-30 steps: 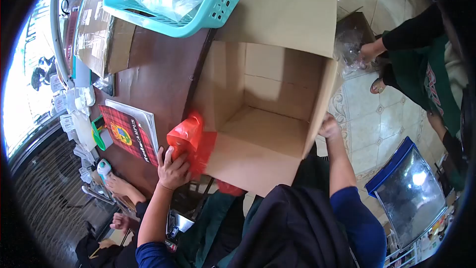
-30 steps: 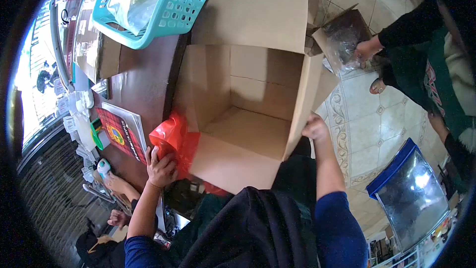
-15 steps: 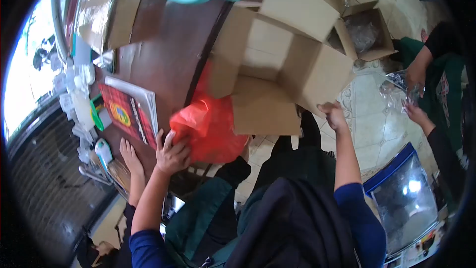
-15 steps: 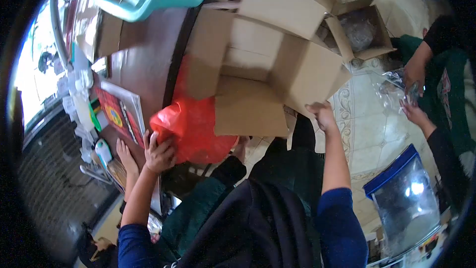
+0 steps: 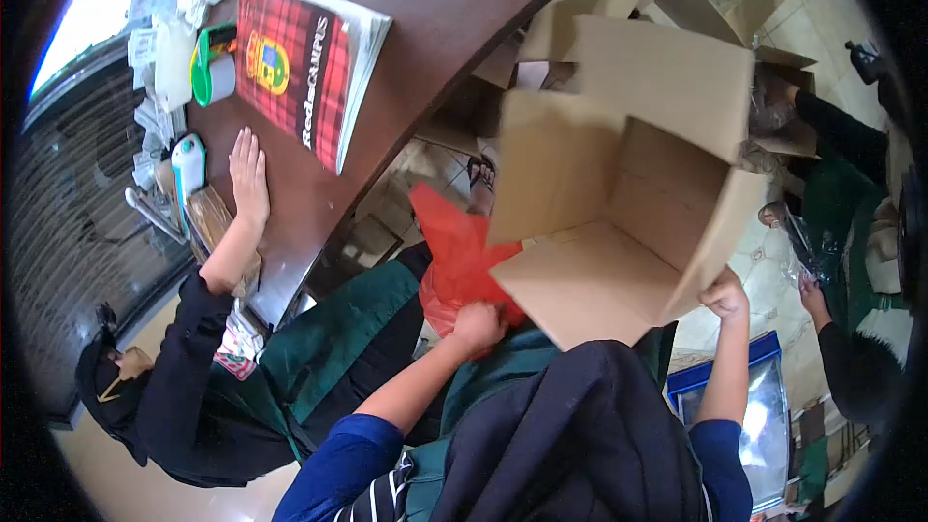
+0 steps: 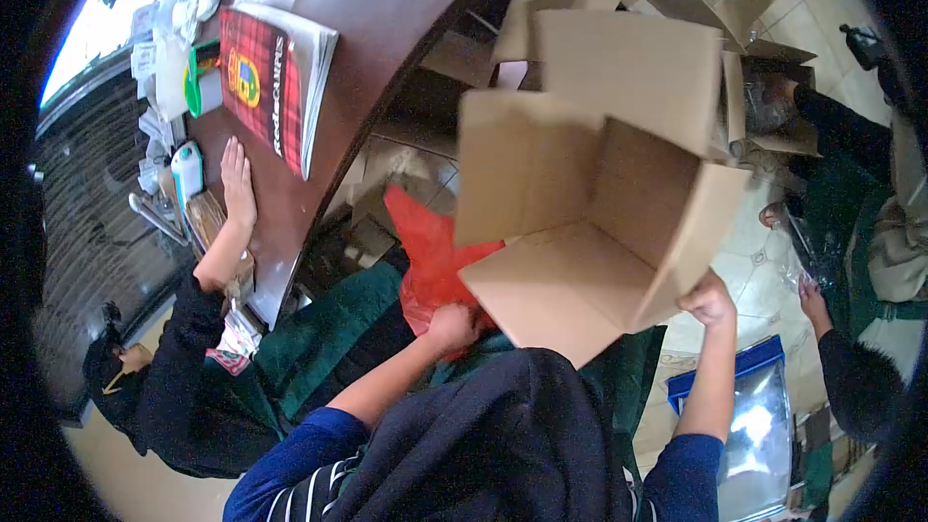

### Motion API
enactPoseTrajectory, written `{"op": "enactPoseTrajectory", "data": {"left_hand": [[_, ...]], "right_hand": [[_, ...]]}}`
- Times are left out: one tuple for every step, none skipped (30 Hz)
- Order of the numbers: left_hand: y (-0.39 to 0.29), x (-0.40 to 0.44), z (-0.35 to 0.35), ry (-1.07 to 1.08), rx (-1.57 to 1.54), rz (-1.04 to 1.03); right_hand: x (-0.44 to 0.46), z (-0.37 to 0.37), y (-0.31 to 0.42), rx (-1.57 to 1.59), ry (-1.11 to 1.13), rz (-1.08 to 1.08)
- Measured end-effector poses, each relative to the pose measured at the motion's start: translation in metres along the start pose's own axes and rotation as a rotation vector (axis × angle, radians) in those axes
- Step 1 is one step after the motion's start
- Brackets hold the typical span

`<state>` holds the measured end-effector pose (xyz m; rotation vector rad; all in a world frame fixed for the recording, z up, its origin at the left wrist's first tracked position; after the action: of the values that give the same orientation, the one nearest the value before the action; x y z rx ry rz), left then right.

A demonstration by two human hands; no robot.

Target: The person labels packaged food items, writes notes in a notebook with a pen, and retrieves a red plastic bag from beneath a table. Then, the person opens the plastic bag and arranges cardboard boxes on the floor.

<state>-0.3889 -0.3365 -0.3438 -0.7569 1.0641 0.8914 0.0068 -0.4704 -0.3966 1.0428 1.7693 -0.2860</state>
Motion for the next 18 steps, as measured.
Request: {"op": "enactPoseTrajectory", "data": {"left_hand": [[0.008, 0.003, -0.016, -0.09, -0.014, 0.034], [0.018, 0.004, -0.042, -0.215, -0.254, -0.13], [0.036, 0.013, -0.101, -0.429, -0.108, -0.432], [0.037, 0.006, -0.112, -0.441, -0.765, -0.322], [0.035, -0.002, -0.128, -0.42, -1.417, -0.185], [0.064, 0.0, -0.187, -0.407, -0.568, -0.141], [0.076, -0.006, -0.193, -0.413, -0.58, -0.139], [0.085, -0.009, -0.203, -0.27, -0.459, -0.106], [0.089, -0.009, -0.213, -0.128, -0.34, -0.076], [0.081, -0.023, -0.182, 0.029, -0.434, 0.16], [0.068, -0.038, -0.141, 0.186, -0.523, 0.39], [0.065, -0.036, -0.144, 0.177, -0.538, 0.383], [0.064, -0.04, -0.151, 0.082, -0.65, 0.441], [0.063, -0.041, -0.158, -0.012, -0.763, 0.499], [0.057, -0.039, -0.165, -0.014, -0.779, 0.495], [0.048, -0.034, -0.171, -0.021, -0.781, 0.465], [0.037, -0.028, -0.178, -0.028, -0.788, 0.438], [0.024, -0.024, -0.177, -0.007, -0.872, 0.424]], "right_hand": [[0.011, -0.021, -0.002, -0.067, 0.082, -0.035], [0.02, -0.046, -0.001, -0.143, 0.108, -0.075], [0.038, -0.052, -0.012, -0.266, 0.251, -0.164], [0.055, -0.056, -0.025, -0.389, 0.394, -0.253], [0.065, -0.083, -0.027, -0.396, 0.523, -0.172], [0.07, -0.11, -0.025, -0.451, 0.539, -0.102], [0.079, -0.125, -0.027, -0.464, 0.542, -0.107], [0.089, -0.133, -0.032, -0.67, 0.488, -0.153], [0.097, -0.135, -0.039, -0.876, 0.429, -0.199], [0.11, -0.133, -0.052, -1.009, 0.39, -0.067], [0.128, -0.129, -0.068, -1.14, 0.347, 0.074], [0.139, -0.126, -0.085, -1.315, 0.229, 0.17], [0.145, -0.136, -0.091, -1.44, 0.166, 0.213], [0.152, -0.144, -0.098, -1.523, 0.191, 0.156], [0.159, -0.154, -0.104, -1.607, 0.219, 0.098], [0.163, -0.168, -0.107, -1.691, 0.29, 0.103], [0.167, -0.18, -0.111, -1.777, 0.367, 0.107], [0.182, -0.184, -0.122, -1.818, 0.396, 0.094]]}}
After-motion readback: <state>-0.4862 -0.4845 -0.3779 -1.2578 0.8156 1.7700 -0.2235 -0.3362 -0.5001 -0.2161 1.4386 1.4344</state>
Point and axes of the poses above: each hand's wrist, its own x-axis towards the middle knuckle, its own z-axis out of the back of the hand, y = z × x, the point moved 3 cm from there along x, towards the middle knuckle, and after that the axes turned 3 degrees about -y, right-handed, at the moved point
